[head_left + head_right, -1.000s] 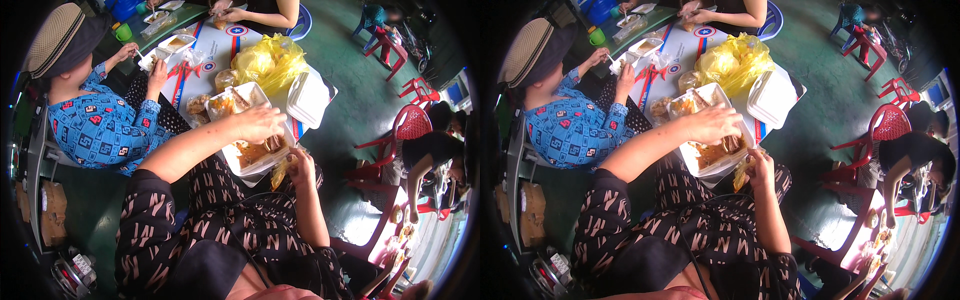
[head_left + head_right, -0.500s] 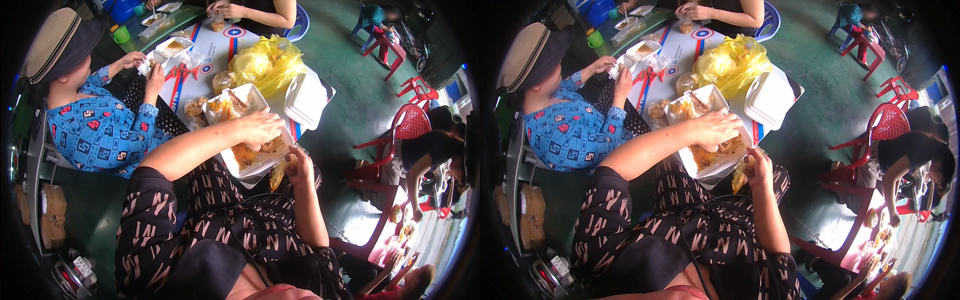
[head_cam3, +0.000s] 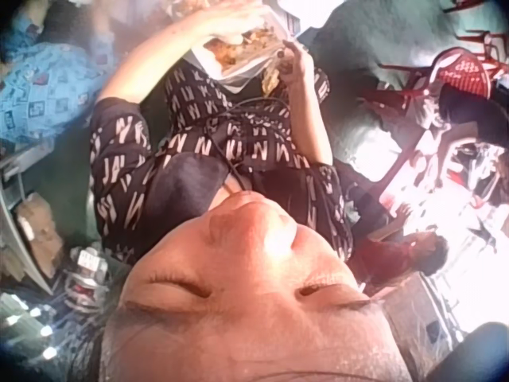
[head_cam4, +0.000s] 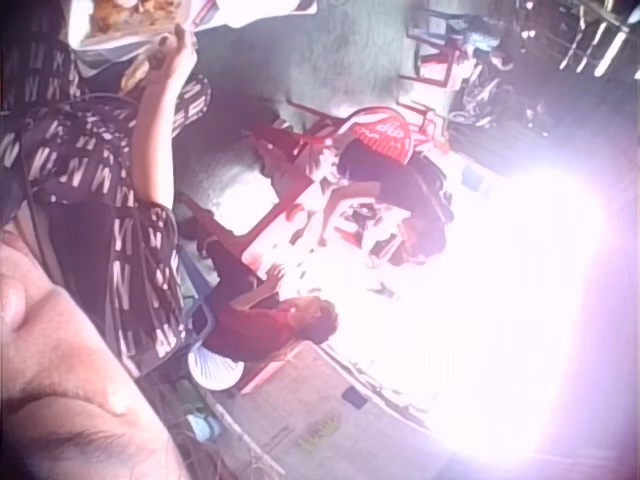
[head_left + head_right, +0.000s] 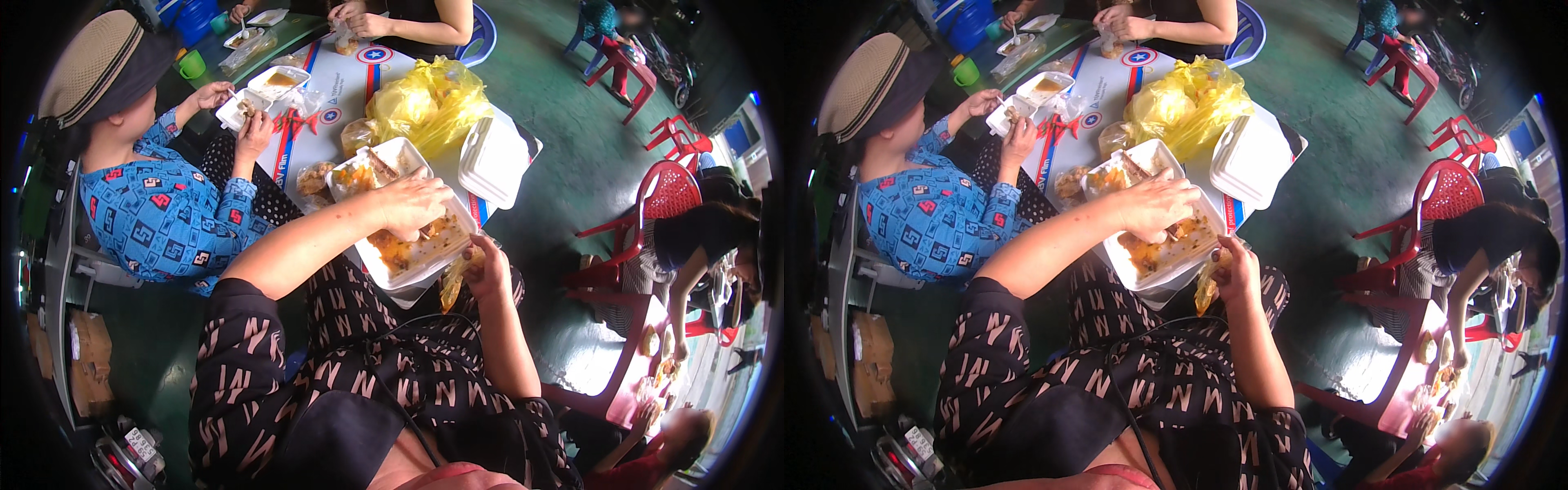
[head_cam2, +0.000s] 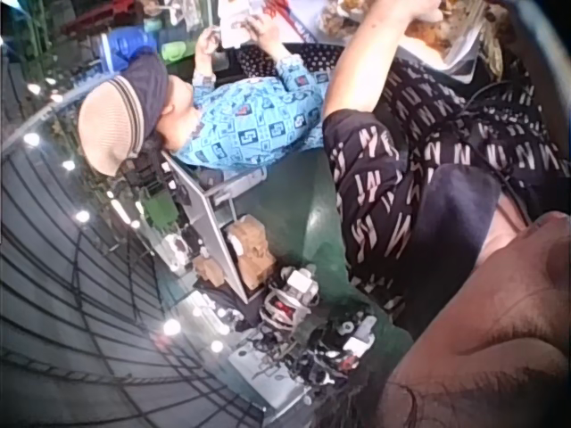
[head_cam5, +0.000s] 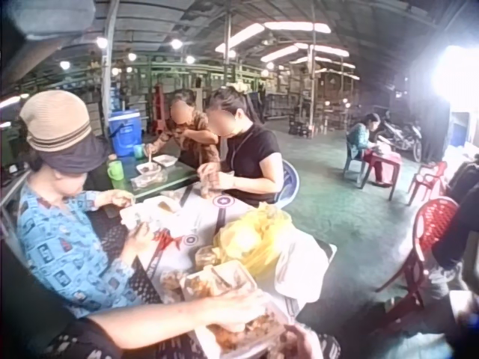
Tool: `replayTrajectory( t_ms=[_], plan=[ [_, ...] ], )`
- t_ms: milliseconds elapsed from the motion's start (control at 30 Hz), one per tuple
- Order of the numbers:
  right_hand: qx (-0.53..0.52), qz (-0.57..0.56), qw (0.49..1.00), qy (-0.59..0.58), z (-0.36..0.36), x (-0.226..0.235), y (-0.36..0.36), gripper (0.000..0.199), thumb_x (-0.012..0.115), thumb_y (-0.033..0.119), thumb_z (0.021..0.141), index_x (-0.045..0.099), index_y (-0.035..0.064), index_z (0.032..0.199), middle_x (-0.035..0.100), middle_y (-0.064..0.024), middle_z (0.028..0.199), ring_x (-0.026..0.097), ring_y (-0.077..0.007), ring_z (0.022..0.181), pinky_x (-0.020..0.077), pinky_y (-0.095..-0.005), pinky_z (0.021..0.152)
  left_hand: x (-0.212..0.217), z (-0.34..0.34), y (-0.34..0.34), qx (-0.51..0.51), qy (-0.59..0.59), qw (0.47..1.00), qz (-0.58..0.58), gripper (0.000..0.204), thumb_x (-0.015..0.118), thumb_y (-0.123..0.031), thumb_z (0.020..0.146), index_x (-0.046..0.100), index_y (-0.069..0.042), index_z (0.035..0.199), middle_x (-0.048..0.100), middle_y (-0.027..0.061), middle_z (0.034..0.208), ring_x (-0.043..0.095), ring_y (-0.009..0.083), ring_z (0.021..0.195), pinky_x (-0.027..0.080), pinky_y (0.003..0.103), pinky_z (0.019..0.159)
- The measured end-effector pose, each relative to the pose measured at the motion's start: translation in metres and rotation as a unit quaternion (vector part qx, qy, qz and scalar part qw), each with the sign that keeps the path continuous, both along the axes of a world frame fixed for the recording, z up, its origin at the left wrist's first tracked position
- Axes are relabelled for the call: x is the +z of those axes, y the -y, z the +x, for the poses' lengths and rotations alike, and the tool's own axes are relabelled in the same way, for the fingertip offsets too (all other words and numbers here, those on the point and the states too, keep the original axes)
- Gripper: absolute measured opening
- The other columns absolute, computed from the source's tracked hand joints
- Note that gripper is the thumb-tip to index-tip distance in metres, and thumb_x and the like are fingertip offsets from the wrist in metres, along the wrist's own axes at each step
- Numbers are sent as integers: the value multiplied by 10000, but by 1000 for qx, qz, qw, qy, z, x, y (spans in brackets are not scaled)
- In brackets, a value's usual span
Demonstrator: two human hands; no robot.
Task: The person unpacks food items from a yellow plastic bag and white styrofoam containers at a table. They remove wrapped food items and place them on the table, then open a styrofoam container to reveal cooked food inside.
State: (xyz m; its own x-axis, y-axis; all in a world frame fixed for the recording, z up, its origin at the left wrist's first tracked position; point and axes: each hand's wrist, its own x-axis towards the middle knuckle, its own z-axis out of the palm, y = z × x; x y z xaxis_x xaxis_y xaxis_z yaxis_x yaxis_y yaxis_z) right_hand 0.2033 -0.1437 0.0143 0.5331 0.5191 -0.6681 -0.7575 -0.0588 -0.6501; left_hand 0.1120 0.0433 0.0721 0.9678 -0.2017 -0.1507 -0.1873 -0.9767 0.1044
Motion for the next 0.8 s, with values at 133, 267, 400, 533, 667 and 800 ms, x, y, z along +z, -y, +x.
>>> replayTrajectory(
  t_ms=[133, 267, 400, 533, 667, 800],
  plan=[
    [-2, 17, 1000, 0, -4, 3, 5, 181, 632, 179, 761, 567, 47, 867, 520, -30, 632, 418, -89, 431, 297, -201, 379, -4, -6, 3, -5, 47, 999, 9, 267, 703, -171, 566, 582, -72, 783, 489, 90, 1022, 456, 241, 1054, 343, 445, 907],
    [0, 39, 999, 12, -6, 4, 12, 180, 631, 187, 765, 563, 48, 858, 521, -30, 637, 428, -91, 437, 289, -201, 377, 3, -13, 0, 16, 96, 995, 10, 255, 705, -183, 563, 546, -95, 742, 476, 68, 942, 469, 233, 996, 351, 432, 882],
    [4, 37, 999, 21, -9, 15, 11, 195, 637, 199, 769, 558, 42, 854, 514, -32, 633, 426, -92, 438, 273, -202, 373, 19, -13, -20, 81, 103, 991, -2, 248, 702, -206, 590, 509, -107, 711, 455, 53, 885, 475, 228, 938, 355, 427, 863],
    [-3, 31, 999, 40, -9, 17, 6, 209, 645, 217, 773, 555, 43, 845, 505, -32, 622, 403, -88, 426, 259, -204, 370, 13, -16, -52, 166, 96, 981, 14, 257, 697, -223, 628, 548, -97, 796, 481, 64, 935, 479, 231, 1026, 344, 443, 891],
    [5, 42, 998, 49, -8, 12, 9, 210, 638, 234, 781, 552, 48, 830, 502, -29, 611, 397, -84, 427, 247, -203, 367, 3, -30, -68, 229, 115, 966, -23, 235, 645, -187, 690, 572, -79, 885, 505, 78, 986, 466, 238, 1091, 339, 433, 926],
    [10, 37, 998, 45, -9, 15, 6, 208, 634, 247, 786, 552, 59, 817, 500, -23, 605, 403, -84, 434, 245, -200, 369, -15, -46, -82, 352, 134, 926, -33, 186, 537, -119, 821, 537, -48, 993, 526, 117, 1083, 471, 273, 1104, 346, 432, 941]
  ],
)
